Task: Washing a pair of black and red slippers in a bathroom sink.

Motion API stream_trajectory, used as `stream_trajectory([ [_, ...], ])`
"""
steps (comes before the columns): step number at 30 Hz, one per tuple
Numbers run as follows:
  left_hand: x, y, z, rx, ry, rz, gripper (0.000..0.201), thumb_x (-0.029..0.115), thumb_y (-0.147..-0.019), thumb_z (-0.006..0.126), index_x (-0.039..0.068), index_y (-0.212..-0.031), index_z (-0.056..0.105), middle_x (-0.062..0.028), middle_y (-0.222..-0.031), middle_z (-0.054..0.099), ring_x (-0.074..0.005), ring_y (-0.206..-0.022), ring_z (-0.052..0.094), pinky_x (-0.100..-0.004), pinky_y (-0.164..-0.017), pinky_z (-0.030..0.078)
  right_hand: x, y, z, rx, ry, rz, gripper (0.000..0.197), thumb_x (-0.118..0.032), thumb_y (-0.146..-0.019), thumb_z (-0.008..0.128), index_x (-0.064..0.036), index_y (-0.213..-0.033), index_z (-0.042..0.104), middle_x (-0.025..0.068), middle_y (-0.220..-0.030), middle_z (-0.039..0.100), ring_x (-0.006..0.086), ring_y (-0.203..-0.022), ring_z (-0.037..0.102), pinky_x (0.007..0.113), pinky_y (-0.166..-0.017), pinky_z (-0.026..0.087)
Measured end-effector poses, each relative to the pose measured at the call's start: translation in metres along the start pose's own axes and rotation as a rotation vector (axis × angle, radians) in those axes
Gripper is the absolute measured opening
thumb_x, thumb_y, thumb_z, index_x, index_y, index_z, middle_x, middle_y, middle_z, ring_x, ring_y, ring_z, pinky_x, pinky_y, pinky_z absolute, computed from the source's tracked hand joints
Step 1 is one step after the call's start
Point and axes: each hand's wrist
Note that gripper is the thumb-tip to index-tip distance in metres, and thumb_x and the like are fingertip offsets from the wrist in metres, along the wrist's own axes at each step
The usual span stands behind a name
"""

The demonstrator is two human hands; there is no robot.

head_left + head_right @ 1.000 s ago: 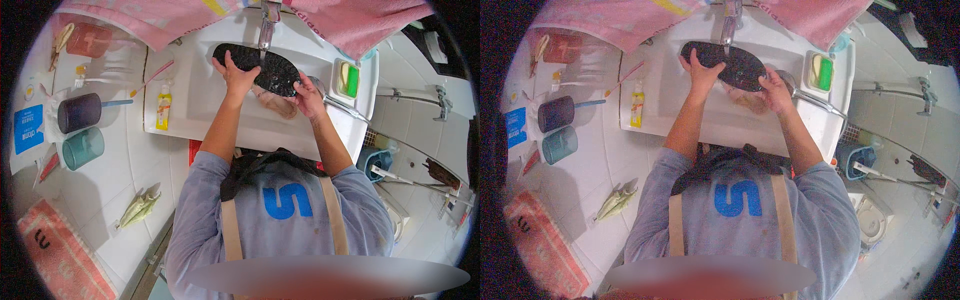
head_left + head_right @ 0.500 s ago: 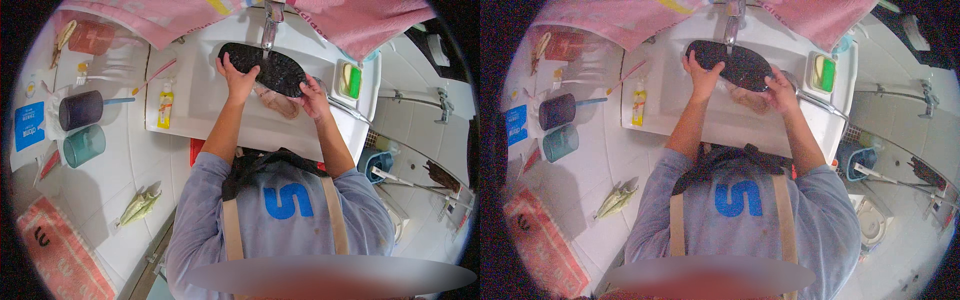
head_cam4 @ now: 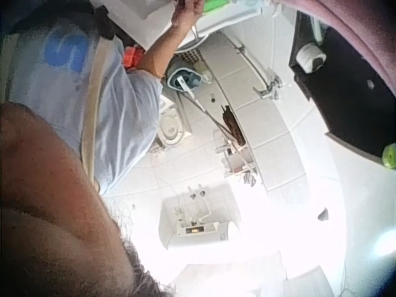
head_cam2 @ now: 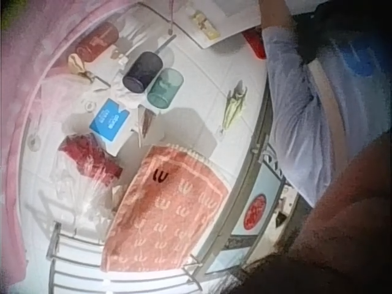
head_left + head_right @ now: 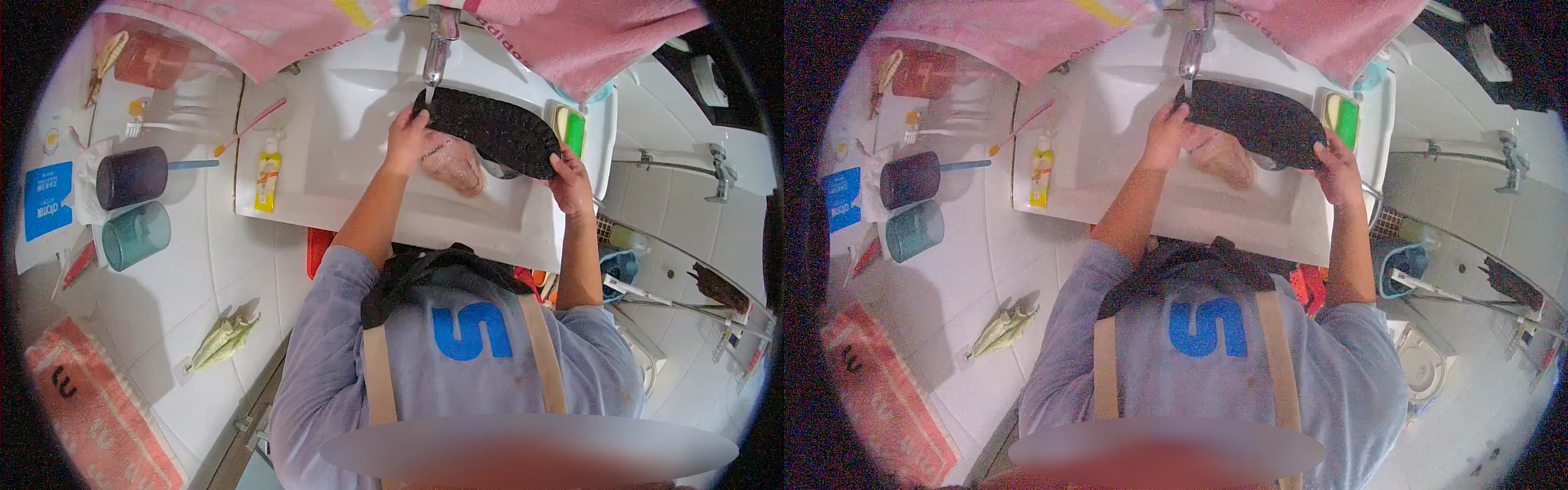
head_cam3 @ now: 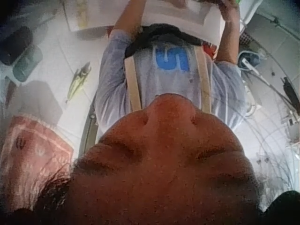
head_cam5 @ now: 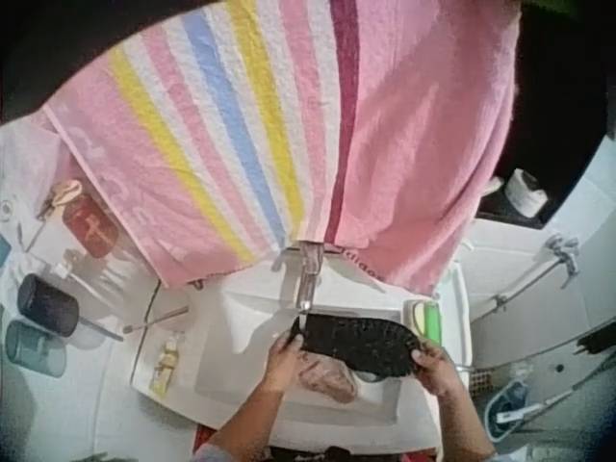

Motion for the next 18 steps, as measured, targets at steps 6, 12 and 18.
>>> stream_trajectory([
  [6, 0.007, -0.008, -0.026, -0.112, 0.142, -0.066, 0.054, 0.045, -0.094, 0.042, 0.001, -0.126, 0.042, -0.0169, -0.116, 0.054, -0.0303, -0.104, 0.055, -0.0451, -0.081, 0.05, 0.023, -0.01, 0.011, 0.048, 0.375, -0.11, 0.044, -0.002, -0.085, 0.059, -0.0042, -0.128, 0.048, 0.0044, -0.112, 0.059, 0.0142, -0.101, 0.055, 0.027, -0.087, 0.044],
  [12, 0.007, -0.022, -0.044, 0.018, 0.408, -0.202, 0.055, 0.037, -0.087, 0.062, 0.016, -0.127, 0.031, -0.0172, -0.126, 0.039, -0.0422, -0.105, 0.049, -0.0576, -0.086, 0.046, 0.055, -0.035, 0.033, -0.032, 0.399, -0.229, 0.032, 0.006, -0.083, 0.055, -0.0027, -0.114, 0.059, 0.0068, -0.12, 0.056, 0.0165, -0.106, 0.054, 0.028, -0.093, 0.042],
  [18, 0.018, -0.027, 0.001, -0.022, 0.455, -0.049, 0.034, 0.02, -0.091, 0.057, 0.006, -0.117, 0.04, -0.0156, -0.115, 0.048, -0.031, -0.107, 0.051, -0.0508, -0.091, 0.047, 0.063, -0.047, 0.018, 0.099, 0.232, -0.231, 0.031, 0.01, -0.087, 0.046, -0.0036, -0.112, 0.057, 0.0111, -0.135, 0.044, 0.0217, -0.114, 0.051, 0.034, -0.095, 0.046],
])
Point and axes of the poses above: each hand's wrist, its own y-axis away from the middle knuckle, its own z-axis out of the palm, x = y × z
